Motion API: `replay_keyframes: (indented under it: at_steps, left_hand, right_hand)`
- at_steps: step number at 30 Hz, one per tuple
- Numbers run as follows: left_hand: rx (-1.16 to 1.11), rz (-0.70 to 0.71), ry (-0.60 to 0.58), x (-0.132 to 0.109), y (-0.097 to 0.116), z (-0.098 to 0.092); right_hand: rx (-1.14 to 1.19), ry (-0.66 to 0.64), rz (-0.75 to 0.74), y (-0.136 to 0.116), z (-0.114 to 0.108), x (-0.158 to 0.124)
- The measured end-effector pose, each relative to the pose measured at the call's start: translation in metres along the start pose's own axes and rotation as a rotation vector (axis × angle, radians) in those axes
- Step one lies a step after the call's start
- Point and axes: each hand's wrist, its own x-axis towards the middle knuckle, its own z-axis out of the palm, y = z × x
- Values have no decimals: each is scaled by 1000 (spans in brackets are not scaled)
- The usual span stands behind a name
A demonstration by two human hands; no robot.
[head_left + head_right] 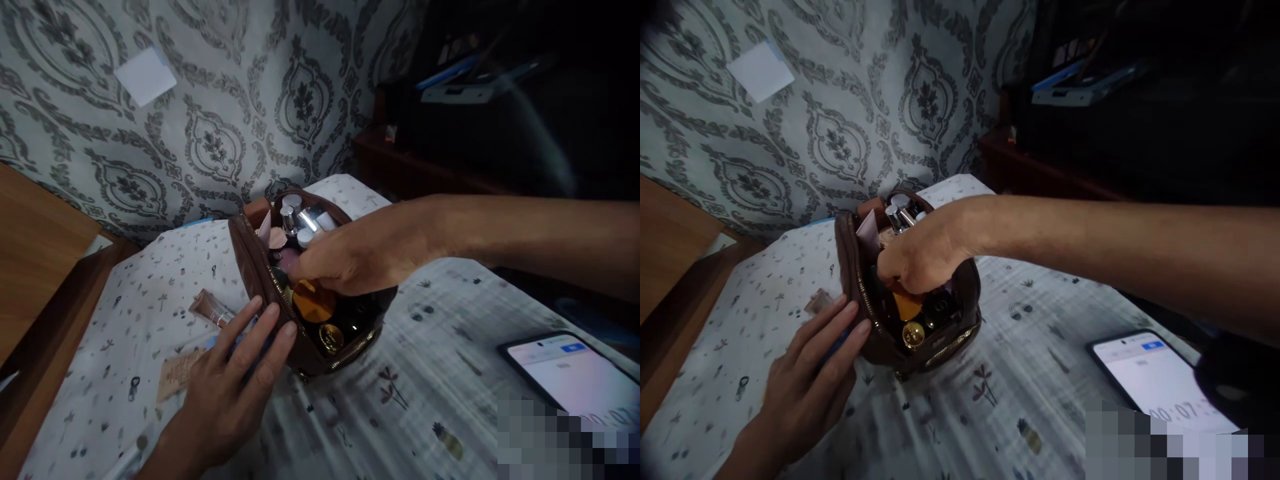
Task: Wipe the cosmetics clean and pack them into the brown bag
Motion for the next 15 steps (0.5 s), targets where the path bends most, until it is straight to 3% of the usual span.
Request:
replay_keyframes:
  at_steps: [5, 10, 15]
  left_hand:
    - [15, -4, -7, -1, 0, 1]
    - [4, -13, 4, 0, 1, 1]
    - [-7, -10, 0, -2, 1, 1]
  right_hand:
    - [-151, 21, -97, 4, 4, 6]
    - [-36, 229, -16, 4, 13, 16]
    - [-63, 198, 46, 11, 21, 26]
